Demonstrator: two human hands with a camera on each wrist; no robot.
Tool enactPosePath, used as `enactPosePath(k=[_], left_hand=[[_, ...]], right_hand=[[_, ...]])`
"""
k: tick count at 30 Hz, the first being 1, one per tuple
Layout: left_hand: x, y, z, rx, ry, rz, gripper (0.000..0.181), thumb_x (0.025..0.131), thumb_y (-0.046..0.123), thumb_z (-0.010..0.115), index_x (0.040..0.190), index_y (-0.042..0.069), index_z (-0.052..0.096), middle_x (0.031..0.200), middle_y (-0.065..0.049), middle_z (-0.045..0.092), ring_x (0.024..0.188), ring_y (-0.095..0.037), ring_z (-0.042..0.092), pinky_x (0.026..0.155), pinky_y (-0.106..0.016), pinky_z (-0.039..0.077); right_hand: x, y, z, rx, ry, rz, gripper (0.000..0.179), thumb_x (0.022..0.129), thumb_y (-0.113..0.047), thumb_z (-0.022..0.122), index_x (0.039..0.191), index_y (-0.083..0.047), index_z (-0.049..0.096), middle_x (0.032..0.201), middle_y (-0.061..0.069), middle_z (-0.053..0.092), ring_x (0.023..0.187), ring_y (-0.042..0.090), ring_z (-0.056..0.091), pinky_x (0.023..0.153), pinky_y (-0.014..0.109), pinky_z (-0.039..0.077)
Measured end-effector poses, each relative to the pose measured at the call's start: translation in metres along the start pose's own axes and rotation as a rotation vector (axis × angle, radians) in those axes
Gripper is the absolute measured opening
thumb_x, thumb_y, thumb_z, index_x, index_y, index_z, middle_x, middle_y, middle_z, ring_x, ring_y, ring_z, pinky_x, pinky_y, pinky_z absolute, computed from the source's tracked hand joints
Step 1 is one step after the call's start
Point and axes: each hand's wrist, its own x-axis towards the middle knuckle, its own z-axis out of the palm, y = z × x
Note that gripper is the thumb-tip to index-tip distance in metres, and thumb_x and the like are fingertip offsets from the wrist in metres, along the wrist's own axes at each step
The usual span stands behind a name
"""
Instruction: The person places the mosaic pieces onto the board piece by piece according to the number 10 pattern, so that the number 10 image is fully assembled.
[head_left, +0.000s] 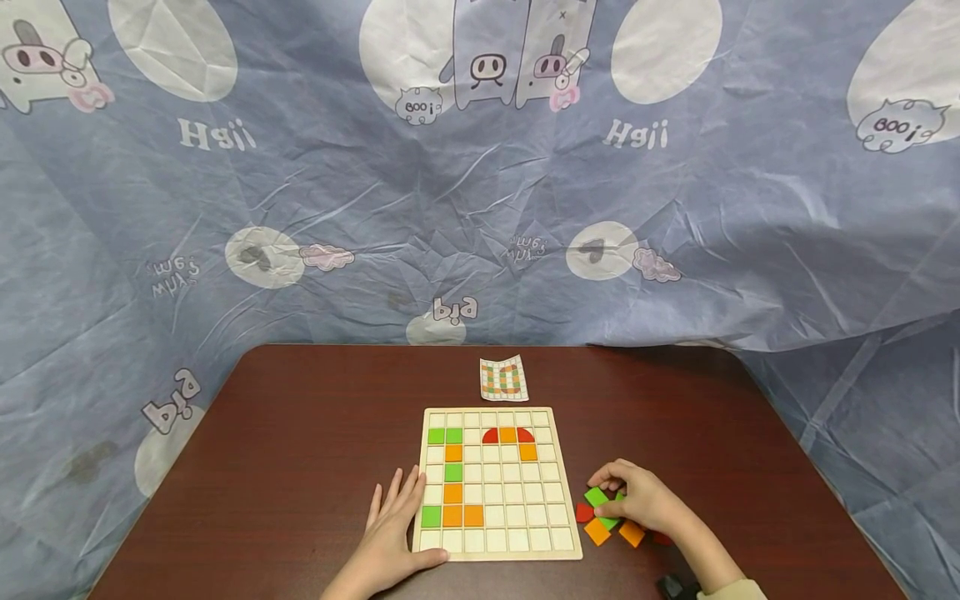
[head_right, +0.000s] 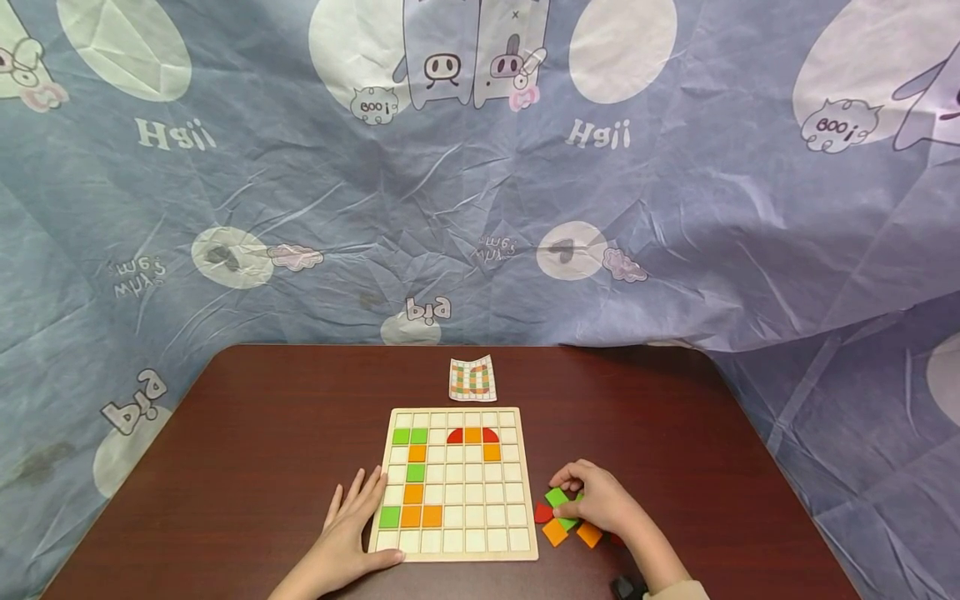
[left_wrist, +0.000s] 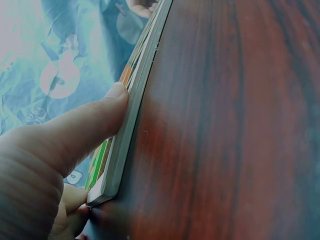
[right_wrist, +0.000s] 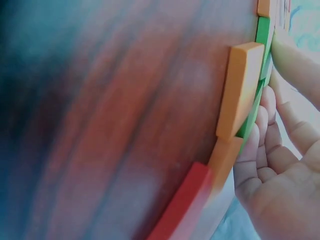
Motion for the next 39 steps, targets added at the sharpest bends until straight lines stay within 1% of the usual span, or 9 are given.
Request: enactPosePath(k=[6, 12, 19, 25, 27, 33, 36, 39], left_hand=[[0.0001, -0.0001, -0.0001, -0.005, -0.003, -0.006, 0.115, 0.071, 0.054, 0.082, 0.156, 0.004, 0.023, 0.165, -0.016, 0.015, 0.153, -0.039, 0.000, 0.117, -0.062, -0.010], [0.0006, 0.0005, 0.0001, 0.000, -0.003, -0.008, 0.115, 0.070, 0.054, 0.082, 0.156, 0.004, 0.024, 0.164, -0.016, 0.015, 0.153, -0.039, 0.001, 0.117, -0.062, -0.010], [0.0002, -0.0002, 0.0008, 0.009, 0.004, -0.002, 0.116, 0.070, 0.055, 0.082, 0.156, 0.004, 0.024, 0.164, -0.016, 0.016, 0.153, -0.039, 0.002, 0.118, -0.060, -0.010], [0.0000, -0.0007, 0.0015, -0.001, 0.012, 0.004, 0.115, 0.070, 0.054, 0.083, 0.156, 0.004, 0.025, 0.164, -0.016, 0.017, 0.153, -0.039, 0.002, 0.118, -0.057, -0.012], [0.0002, -0.0010, 0.0011, 0.003, 0.012, 0.003, 0.115, 0.070, 0.054, 0.083, 0.156, 0.004, 0.025, 0.164, -0.016, 0.017, 0.153, -0.039, 0.002, 0.118, -0.058, -0.011], [0.0010, -0.0013, 0.0002, 0.010, 0.001, -0.002, 0.115, 0.070, 0.054, 0.082, 0.156, 0.004, 0.024, 0.164, -0.016, 0.016, 0.153, -0.039, 0.002, 0.117, -0.063, -0.008], [0.0007, -0.0016, 0.0006, -0.001, -0.001, 0.001, 0.115, 0.070, 0.055, 0.082, 0.156, 0.004, 0.024, 0.164, -0.016, 0.016, 0.153, -0.040, 0.002, 0.117, -0.060, -0.011], [0.0000, -0.0014, 0.0010, -0.013, -0.001, 0.003, 0.116, 0.070, 0.055, 0.082, 0.156, 0.004, 0.024, 0.164, -0.016, 0.016, 0.153, -0.040, 0.002, 0.118, -0.057, -0.013]], right_hand=[[0.0018, -0.0012, -0.0005, -0.053, 0.002, 0.004, 0.026, 0.076, -0.016, 0.084, 0.093, -0.012, 0.066, 0.089, 0.001, 0.052, 0.078, 0.008, 0.045, 0.067, 0.021, 0.042], [0.0006, -0.0021, -0.0005, -0.091, 0.011, 0.017, 0.026, 0.075, -0.017, 0.085, 0.090, -0.014, 0.064, 0.089, -0.002, 0.053, 0.080, 0.007, 0.047, 0.069, 0.021, 0.044], [0.0004, -0.0042, -0.0006, -0.069, 0.014, -0.011, 0.027, 0.075, -0.013, 0.084, 0.092, -0.011, 0.063, 0.087, 0.000, 0.055, 0.079, 0.011, 0.049, 0.067, 0.021, 0.045], [0.0009, -0.0066, -0.0002, -0.071, 0.005, -0.024, 0.027, 0.075, -0.011, 0.084, 0.093, -0.009, 0.064, 0.085, 0.000, 0.056, 0.077, 0.010, 0.048, 0.065, 0.021, 0.044], [0.0015, -0.0068, 0.0001, -0.071, 0.007, -0.024, 0.027, 0.075, -0.010, 0.084, 0.092, -0.008, 0.063, 0.084, 0.000, 0.055, 0.076, 0.010, 0.048, 0.064, 0.021, 0.043], [0.0022, -0.0064, 0.0016, -0.054, 0.016, 0.008, 0.028, 0.074, -0.009, 0.085, 0.089, -0.010, 0.061, 0.082, 0.000, 0.055, 0.073, 0.009, 0.048, 0.063, 0.021, 0.044], [0.0039, -0.0066, 0.0006, -0.040, 0.016, 0.006, 0.028, 0.073, -0.008, 0.085, 0.087, -0.010, 0.061, 0.081, 0.000, 0.056, 0.073, 0.008, 0.049, 0.063, 0.021, 0.045], [0.0058, -0.0080, -0.0025, 0.005, 0.011, 0.007, 0.025, 0.074, -0.006, 0.083, 0.088, -0.008, 0.063, 0.082, 0.002, 0.058, 0.074, 0.010, 0.051, 0.063, 0.022, 0.046]])
